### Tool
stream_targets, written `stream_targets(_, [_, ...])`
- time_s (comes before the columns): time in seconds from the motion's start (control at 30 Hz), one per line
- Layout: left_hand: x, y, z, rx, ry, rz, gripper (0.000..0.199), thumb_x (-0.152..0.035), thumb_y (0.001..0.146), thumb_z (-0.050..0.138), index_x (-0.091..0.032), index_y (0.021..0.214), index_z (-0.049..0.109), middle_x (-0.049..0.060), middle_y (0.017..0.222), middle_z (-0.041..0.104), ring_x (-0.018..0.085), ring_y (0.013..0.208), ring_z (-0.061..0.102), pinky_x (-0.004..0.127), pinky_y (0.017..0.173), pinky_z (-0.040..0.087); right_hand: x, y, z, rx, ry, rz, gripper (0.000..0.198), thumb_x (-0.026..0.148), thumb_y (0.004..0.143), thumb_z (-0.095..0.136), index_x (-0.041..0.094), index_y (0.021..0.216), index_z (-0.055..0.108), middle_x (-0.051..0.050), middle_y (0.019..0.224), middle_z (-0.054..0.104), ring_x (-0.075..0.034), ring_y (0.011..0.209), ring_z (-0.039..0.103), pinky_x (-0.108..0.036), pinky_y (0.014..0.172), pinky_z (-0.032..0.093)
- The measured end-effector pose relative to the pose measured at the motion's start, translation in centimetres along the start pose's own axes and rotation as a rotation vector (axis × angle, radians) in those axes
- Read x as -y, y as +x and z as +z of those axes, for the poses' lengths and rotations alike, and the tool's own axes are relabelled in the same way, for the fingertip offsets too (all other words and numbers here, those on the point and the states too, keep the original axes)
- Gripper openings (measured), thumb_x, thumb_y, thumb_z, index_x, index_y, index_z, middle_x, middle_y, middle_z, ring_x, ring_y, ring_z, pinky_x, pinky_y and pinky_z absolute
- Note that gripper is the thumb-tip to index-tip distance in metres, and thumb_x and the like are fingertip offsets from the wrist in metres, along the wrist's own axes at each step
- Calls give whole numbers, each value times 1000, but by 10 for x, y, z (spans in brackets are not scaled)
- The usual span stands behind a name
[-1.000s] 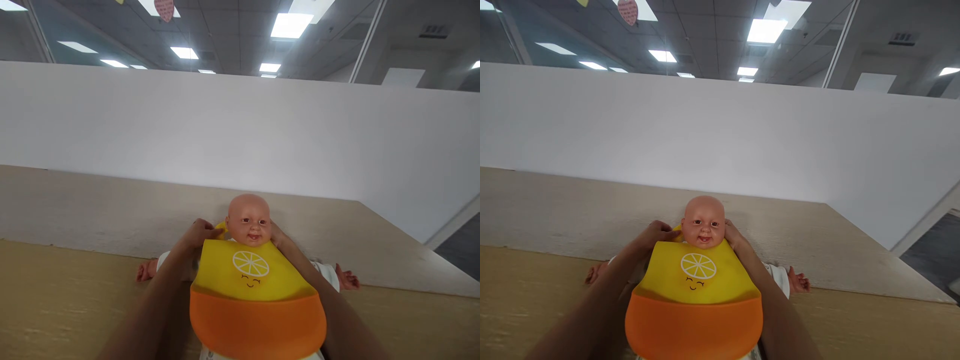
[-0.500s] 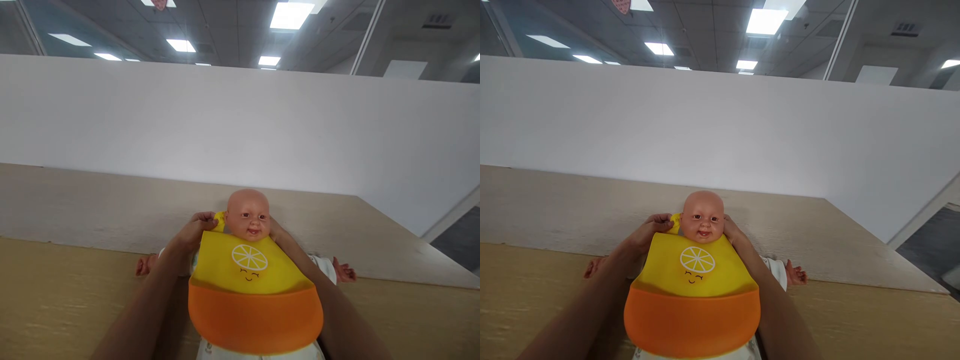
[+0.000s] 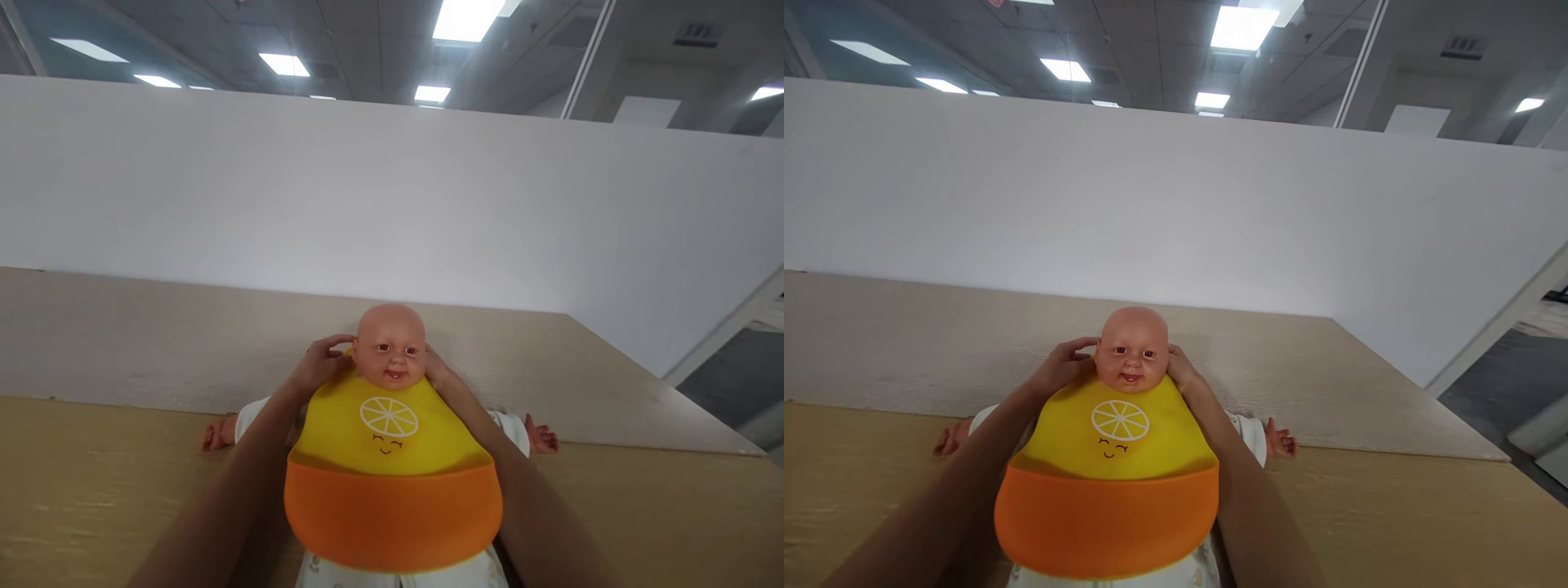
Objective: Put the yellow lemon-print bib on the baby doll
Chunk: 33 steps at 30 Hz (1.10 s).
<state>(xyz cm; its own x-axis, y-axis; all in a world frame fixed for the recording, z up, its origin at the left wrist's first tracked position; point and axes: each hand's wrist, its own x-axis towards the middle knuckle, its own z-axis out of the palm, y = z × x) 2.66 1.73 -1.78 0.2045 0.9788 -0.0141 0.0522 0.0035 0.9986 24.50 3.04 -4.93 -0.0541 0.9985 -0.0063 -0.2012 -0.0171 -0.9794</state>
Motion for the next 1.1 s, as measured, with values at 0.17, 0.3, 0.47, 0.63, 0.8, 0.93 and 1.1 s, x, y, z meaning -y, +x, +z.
stream_targets(0.17, [-12,-7,4,-56,109,36,31,-40,52,70,-14,69,73,3,65,69,15,59,56,25,54,41,2,0,-2,21,-50,-21,22,34,49,72,16,60,66,-3,62,66,-21,66,58,-33,66,46])
stream_targets(0.3, [-14,-10,4,-73,69,-30,42,-45,51,74,-13,78,75,3,62,68,16,54,56,26,50,40,12,-3,-3,51,-99,-37,17,27,51,67,15,63,68,-3,60,66,-18,61,57,-29,61,46])
stream_targets(0.47, [-12,-5,7,-90,5,-39,53,-49,44,79,-13,82,74,3,66,70,17,54,58,27,51,44,31,-7,-9,53,-123,28,24,17,55,59,13,75,71,-3,65,68,-15,54,57,-27,56,47])
stream_targets(0.63, [-7,-2,10,-53,-73,-44,54,-49,44,80,-12,83,72,3,61,68,18,55,59,28,53,46,38,-3,-8,-26,-271,24,27,6,57,49,13,72,71,-2,62,67,-14,53,56,-23,53,44])
stream_targets(0.8, [1,-1,11,-42,-126,-87,50,-47,46,78,-13,82,71,2,57,66,19,58,61,29,54,47,34,3,-6,-79,-469,-40,34,2,56,41,11,69,71,-1,56,63,-13,53,53,-20,51,39])
stream_targets(0.93, [3,4,8,-108,9,-53,43,-46,51,73,-12,78,71,1,57,65,17,53,57,27,51,45,29,5,-8,-149,-596,-12,34,4,58,45,11,78,73,-2,64,66,-15,64,59,-19,52,39])
stream_targets(1.1, [9,13,4,-141,149,-26,37,-46,54,67,-13,69,71,0,56,63,15,53,54,25,50,42,22,8,-9,-260,-803,-6,30,6,60,51,12,79,74,-5,73,69,-18,77,63,-19,57,40])
